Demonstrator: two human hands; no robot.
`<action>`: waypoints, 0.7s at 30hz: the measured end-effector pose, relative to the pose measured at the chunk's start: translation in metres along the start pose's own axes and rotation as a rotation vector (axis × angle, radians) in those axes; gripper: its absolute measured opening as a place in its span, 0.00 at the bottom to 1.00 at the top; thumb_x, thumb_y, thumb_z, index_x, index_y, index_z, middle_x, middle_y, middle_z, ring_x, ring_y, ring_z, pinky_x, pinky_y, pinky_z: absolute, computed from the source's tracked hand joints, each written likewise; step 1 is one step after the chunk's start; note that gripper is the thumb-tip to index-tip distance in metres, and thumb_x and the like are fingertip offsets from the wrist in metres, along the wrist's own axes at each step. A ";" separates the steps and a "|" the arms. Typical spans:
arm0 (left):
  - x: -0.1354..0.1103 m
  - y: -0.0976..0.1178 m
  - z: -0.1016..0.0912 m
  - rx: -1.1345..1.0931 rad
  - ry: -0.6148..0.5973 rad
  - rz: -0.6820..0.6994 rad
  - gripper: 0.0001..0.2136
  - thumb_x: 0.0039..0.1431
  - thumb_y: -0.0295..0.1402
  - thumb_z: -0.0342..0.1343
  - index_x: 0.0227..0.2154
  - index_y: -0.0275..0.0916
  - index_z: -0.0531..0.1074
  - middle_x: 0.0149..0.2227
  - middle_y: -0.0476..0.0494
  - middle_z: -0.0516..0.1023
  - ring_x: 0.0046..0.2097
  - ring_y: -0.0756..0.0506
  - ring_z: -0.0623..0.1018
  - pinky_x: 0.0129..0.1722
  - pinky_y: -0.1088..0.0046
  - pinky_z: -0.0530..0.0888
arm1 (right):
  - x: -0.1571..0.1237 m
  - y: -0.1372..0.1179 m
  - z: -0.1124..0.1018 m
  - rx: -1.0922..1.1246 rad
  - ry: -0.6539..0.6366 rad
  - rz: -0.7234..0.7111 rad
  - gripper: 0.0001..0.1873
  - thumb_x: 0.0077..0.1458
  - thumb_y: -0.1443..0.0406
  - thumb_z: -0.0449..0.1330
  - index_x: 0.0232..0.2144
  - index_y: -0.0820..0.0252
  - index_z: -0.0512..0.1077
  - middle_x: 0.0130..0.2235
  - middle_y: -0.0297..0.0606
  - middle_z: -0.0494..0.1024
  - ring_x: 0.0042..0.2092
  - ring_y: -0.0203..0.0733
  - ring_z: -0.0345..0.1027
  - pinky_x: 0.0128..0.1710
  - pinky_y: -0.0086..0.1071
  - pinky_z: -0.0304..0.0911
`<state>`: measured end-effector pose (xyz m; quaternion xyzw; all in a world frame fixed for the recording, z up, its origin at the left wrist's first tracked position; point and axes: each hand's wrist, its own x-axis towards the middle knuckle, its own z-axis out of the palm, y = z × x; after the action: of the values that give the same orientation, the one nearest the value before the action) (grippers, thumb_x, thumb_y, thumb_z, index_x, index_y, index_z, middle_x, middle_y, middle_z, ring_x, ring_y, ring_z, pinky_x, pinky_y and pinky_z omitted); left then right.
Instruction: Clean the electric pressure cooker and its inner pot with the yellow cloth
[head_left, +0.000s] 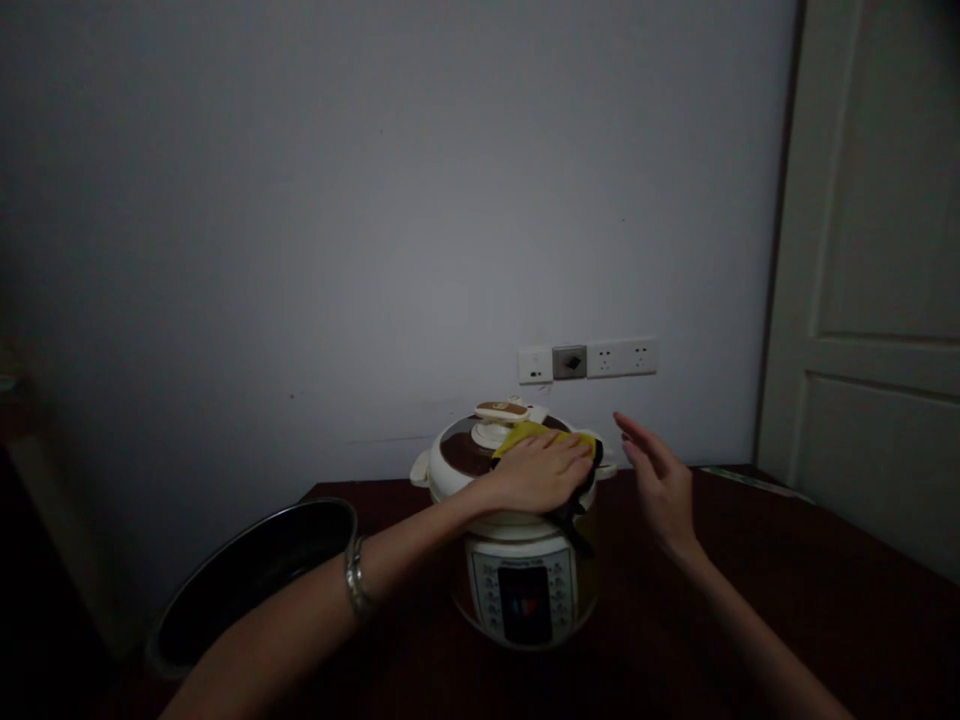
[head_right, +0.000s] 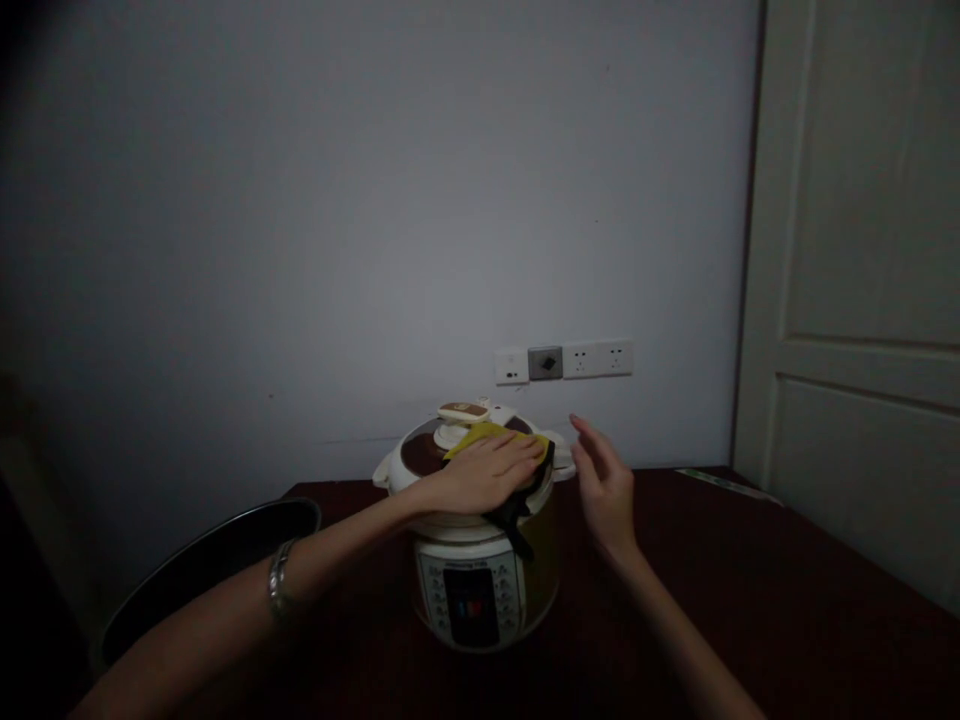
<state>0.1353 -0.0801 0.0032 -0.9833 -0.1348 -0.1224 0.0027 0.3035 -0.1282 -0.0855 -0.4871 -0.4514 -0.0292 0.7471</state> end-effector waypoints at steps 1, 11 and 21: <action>0.007 -0.002 0.000 -0.065 0.008 -0.010 0.21 0.65 0.36 0.35 0.53 0.35 0.65 0.59 0.37 0.66 0.60 0.41 0.64 0.58 0.57 0.59 | -0.006 -0.013 0.000 -0.020 -0.034 -0.088 0.20 0.56 0.57 0.53 0.49 0.59 0.71 0.52 0.44 0.73 0.52 0.46 0.67 0.55 0.44 0.59; -0.042 -0.019 -0.040 -0.794 0.978 -0.336 0.13 0.56 0.37 0.47 0.36 0.35 0.73 0.30 0.41 0.80 0.34 0.45 0.79 0.37 0.68 0.74 | -0.028 -0.073 0.033 -0.572 -0.610 -0.483 0.22 0.59 0.56 0.52 0.52 0.58 0.69 0.55 0.46 0.70 0.57 0.51 0.61 0.56 0.50 0.56; -0.085 -0.118 0.039 -0.544 1.039 -0.884 0.20 0.57 0.32 0.45 0.51 0.30 0.67 0.57 0.30 0.67 0.59 0.40 0.66 0.59 0.62 0.59 | 0.039 -0.016 0.045 -0.716 -0.720 -0.291 0.24 0.62 0.58 0.45 0.54 0.63 0.67 0.57 0.49 0.67 0.59 0.50 0.58 0.57 0.45 0.55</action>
<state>0.0343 0.0124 -0.0586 -0.6182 -0.4651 -0.5914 -0.2273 0.2894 -0.0874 -0.0419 -0.6233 -0.7042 -0.1158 0.3196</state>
